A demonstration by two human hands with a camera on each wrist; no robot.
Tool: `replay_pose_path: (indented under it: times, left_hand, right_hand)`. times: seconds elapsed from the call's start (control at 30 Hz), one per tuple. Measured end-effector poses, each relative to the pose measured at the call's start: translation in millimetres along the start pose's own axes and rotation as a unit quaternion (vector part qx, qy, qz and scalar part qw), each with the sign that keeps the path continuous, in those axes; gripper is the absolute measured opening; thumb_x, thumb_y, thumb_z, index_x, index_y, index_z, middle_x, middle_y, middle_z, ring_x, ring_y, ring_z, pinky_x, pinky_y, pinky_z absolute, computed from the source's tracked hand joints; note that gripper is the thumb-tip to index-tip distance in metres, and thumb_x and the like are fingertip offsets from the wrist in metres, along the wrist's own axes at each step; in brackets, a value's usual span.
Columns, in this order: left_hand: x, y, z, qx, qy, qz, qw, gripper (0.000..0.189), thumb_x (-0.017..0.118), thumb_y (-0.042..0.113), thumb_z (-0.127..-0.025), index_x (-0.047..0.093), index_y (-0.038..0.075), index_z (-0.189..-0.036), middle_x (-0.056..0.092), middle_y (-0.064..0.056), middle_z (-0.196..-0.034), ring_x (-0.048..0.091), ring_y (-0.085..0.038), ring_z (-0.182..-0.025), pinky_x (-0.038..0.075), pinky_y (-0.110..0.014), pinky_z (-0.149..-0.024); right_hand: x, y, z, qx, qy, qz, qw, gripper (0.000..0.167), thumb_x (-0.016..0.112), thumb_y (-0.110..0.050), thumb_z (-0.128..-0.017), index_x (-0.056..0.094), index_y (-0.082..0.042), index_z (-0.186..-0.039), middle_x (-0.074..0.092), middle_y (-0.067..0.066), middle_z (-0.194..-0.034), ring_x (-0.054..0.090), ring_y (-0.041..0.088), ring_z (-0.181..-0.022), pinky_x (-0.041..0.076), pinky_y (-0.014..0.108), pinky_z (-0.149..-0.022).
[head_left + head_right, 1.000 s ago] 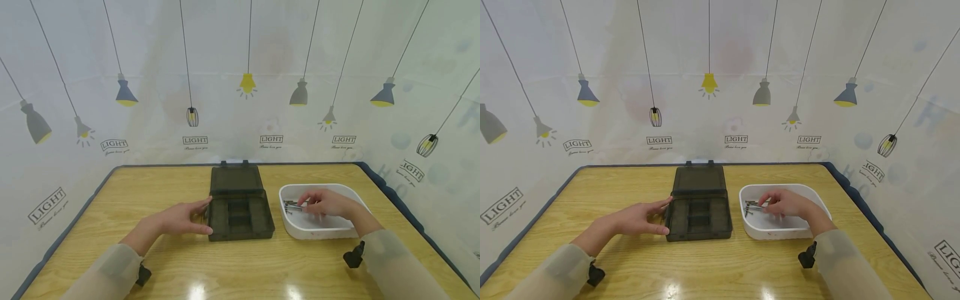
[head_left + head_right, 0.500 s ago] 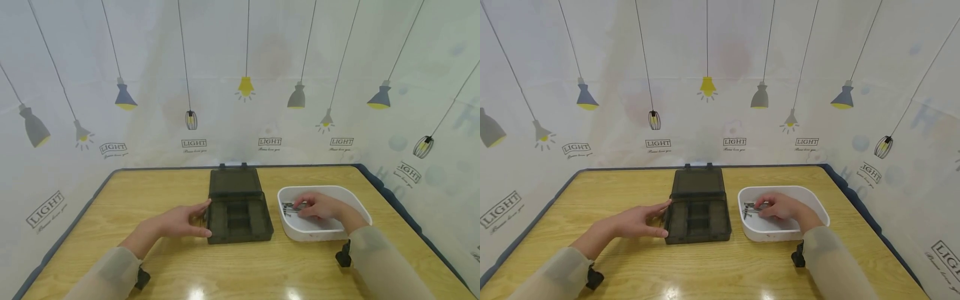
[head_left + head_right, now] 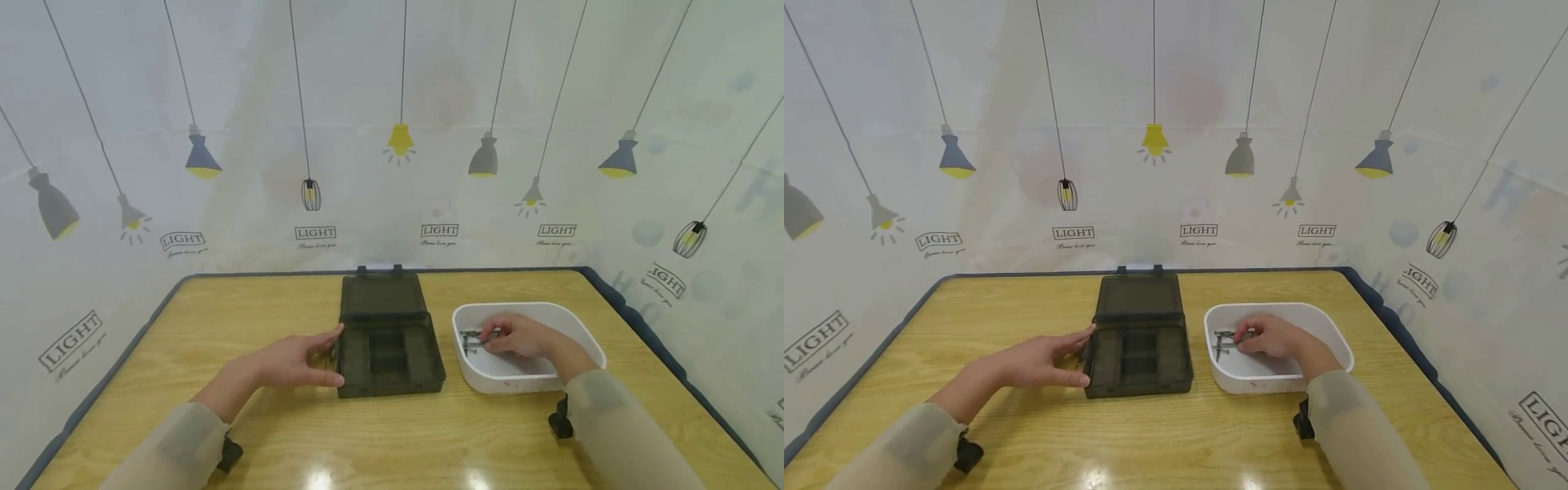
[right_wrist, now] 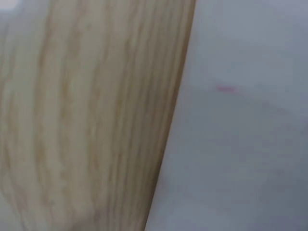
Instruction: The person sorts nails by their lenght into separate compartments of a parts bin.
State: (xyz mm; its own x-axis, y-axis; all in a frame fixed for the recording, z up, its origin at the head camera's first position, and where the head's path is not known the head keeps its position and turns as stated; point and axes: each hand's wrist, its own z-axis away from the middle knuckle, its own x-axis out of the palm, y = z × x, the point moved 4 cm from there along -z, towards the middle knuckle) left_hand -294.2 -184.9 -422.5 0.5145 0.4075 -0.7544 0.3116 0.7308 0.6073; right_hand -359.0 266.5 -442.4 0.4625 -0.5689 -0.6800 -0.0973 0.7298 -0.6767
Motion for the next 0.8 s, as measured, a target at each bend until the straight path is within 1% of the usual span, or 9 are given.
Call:
replay_pose_path:
  times: [0.17,0.3,0.63,0.8]
  left_hand:
    - [-0.6,-0.9,0.0,-0.001,-0.003,-0.001,1.0000,0.109,0.074,0.067,-0.098,0.016,0.024,-0.179,0.042,-0.017,-0.175,0.041,-0.039,-0.163,0.033,-0.064,-0.131]
    - [-1.4,0.1,-0.1,0.008,-0.001,-0.005,1.0000,0.109,0.074,0.066,-0.098,0.015,0.022,-0.179,0.042,-0.019,-0.174,0.041,-0.040,-0.162,0.032,-0.066,-0.131]
    - [-1.4,0.0,0.0,-0.006,0.001,-0.006,1.0000,0.110,0.075,0.068,-0.097,0.016,0.026,-0.179,0.042,-0.017,-0.175,0.040,-0.039,-0.163,0.032,-0.066,-0.131]
    - [-0.9,-0.4,-0.6,-0.001,-0.002,0.000,1.0000,0.109,0.075,0.067,-0.097,0.016,0.024,-0.179,0.040,-0.017,-0.176,0.040,-0.039,-0.163,0.033,-0.066,-0.131]
  right_hand:
    - [-0.2,-0.5,-0.1,-0.003,-0.003,0.002,1.0000,0.014,0.077,-0.023,-0.103,0.074,-0.014,-0.114,0.062,-0.001,-0.092,0.050,0.016,-0.075,0.042,0.029,-0.068]
    - [-1.4,-3.0,2.2,-0.002,-0.010,0.010,0.9999,0.015,0.076,-0.023,-0.104,0.073,-0.014,-0.115,0.062,0.000,-0.093,0.051,0.017,-0.076,0.043,0.030,-0.069]
    - [-1.6,-9.5,2.9,0.001,-0.041,0.026,0.9988,0.010,0.071,-0.019,-0.108,0.065,-0.012,-0.113,0.057,0.003,-0.096,0.049,0.018,-0.077,0.043,0.031,-0.071]
    - [-0.6,-9.8,2.6,0.008,-0.048,0.027,0.9985,0.009,0.069,-0.019,-0.109,0.064,-0.013,-0.112,0.056,0.003,-0.095,0.048,0.018,-0.073,0.043,0.031,-0.069]
